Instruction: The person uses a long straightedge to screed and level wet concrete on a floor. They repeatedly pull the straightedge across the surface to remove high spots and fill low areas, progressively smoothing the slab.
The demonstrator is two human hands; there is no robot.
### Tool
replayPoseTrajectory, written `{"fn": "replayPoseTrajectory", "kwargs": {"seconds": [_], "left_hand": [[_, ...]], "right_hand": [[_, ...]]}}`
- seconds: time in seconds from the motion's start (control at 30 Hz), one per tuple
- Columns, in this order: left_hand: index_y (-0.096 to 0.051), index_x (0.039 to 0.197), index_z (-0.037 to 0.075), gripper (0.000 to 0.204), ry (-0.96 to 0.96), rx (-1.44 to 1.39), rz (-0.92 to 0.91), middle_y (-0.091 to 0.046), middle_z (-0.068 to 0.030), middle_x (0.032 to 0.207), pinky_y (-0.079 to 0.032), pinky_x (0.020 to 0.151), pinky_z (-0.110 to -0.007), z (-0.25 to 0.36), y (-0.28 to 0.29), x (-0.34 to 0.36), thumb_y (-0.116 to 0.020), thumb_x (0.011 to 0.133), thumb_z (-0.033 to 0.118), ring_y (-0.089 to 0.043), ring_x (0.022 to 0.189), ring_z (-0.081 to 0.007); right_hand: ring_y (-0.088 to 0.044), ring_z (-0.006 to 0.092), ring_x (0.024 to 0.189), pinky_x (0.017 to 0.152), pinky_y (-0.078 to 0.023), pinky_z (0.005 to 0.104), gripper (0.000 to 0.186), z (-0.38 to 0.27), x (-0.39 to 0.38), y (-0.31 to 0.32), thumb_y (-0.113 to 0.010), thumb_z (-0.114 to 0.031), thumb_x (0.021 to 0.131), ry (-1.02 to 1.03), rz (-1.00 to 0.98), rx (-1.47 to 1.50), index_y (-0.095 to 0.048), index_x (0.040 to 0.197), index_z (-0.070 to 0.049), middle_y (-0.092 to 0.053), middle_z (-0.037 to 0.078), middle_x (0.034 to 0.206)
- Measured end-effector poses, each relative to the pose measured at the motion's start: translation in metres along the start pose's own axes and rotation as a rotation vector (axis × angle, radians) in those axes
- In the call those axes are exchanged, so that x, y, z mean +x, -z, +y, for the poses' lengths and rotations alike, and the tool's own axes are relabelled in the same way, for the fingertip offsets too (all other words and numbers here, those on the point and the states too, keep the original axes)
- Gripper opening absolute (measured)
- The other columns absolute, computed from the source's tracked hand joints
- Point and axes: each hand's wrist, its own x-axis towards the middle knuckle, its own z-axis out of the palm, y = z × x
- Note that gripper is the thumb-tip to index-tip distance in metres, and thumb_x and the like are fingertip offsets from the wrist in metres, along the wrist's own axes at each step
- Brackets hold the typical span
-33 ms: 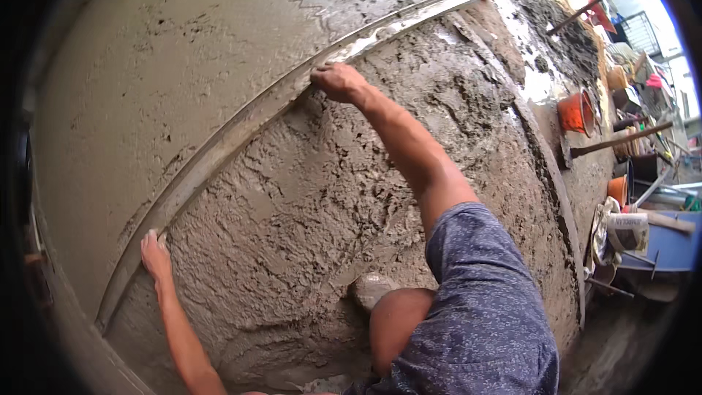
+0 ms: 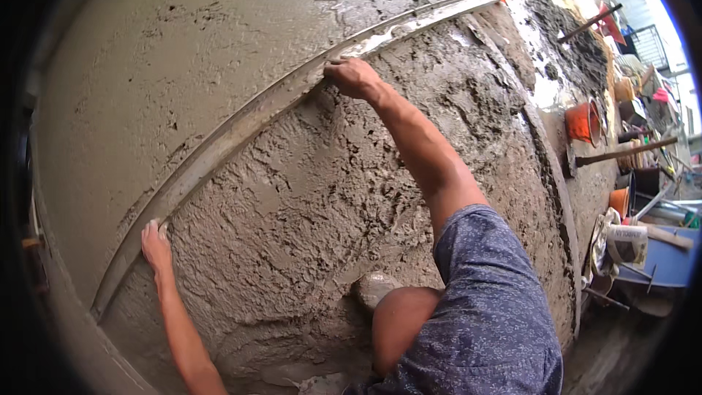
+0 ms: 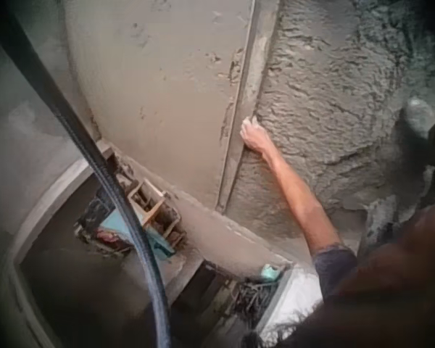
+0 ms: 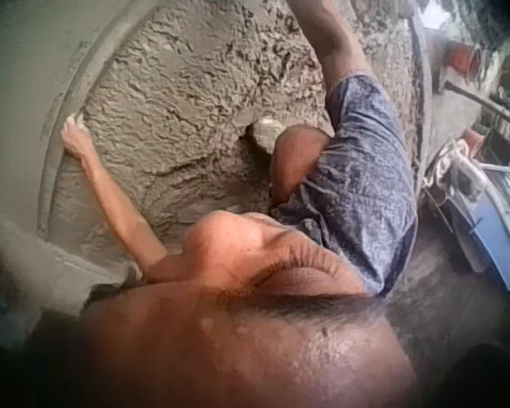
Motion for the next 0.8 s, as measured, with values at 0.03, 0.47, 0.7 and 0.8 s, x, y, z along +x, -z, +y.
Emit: {"fn": "replayPoseTrajectory", "kwargs": {"seconds": [0.03, 0.47, 0.7, 0.8], "left_hand": [[-0.063, 0.111, 0.002, 0.022, 0.061, 0.005, -0.018, -0.065, -0.0164, 0.106, -0.048, 0.087, -0.048, -0.01, -0.003, -0.004, -0.06, 0.096, 0.017, -0.059, 0.102, -0.0378], [-0.064, 0.107, 0.006, 0.018, 0.111, 0.012, -0.016, -0.066, -0.0136, 0.104, -0.051, 0.087, -0.046, -0.038, 0.004, -0.067, -0.066, 0.089, 0.011, -0.061, 0.101, -0.0361], [-0.065, 0.105, 0.003, 0.019, 0.173, -0.036, 0.006, -0.066, -0.0152, 0.101, -0.051, 0.086, -0.047, -0.033, 0.0, -0.09, -0.067, 0.088, 0.009, -0.061, 0.098, -0.0378], [-0.066, 0.106, 0.003, 0.02, 0.133, -0.045, -0.015, -0.067, -0.0145, 0.103, -0.051, 0.086, -0.047, -0.033, -0.001, -0.078, -0.068, 0.087, 0.009, -0.061, 0.098, -0.0375]], "right_hand": [[-0.043, 0.0272, 0.135, 0.114, -0.029, 0.0466, 0.052, -0.003, 0.005, 0.004, -0.057, -0.052, 0.087, -0.031, -0.083, 0.024, -0.059, 0.126, -0.018, -0.063, 0.01, 0.128], [-0.06, 0.0291, 0.096, 0.088, -0.046, 0.0433, 0.009, -0.05, -0.044, -0.021, -0.06, -0.012, 0.093, 0.025, 0.231, 0.026, -0.068, 0.096, -0.013, -0.069, 0.007, 0.097], [-0.062, 0.0259, 0.099, 0.092, -0.046, 0.04, 0.012, -0.066, -0.053, -0.03, -0.059, -0.018, 0.097, 0.041, 0.205, 0.038, -0.07, 0.099, -0.015, -0.069, 0.005, 0.1], [-0.061, 0.0268, 0.102, 0.095, -0.045, 0.0411, 0.013, -0.053, -0.058, -0.032, -0.058, -0.013, 0.095, -0.033, 0.264, -0.021, -0.068, 0.102, -0.014, -0.068, 0.005, 0.102]]}}
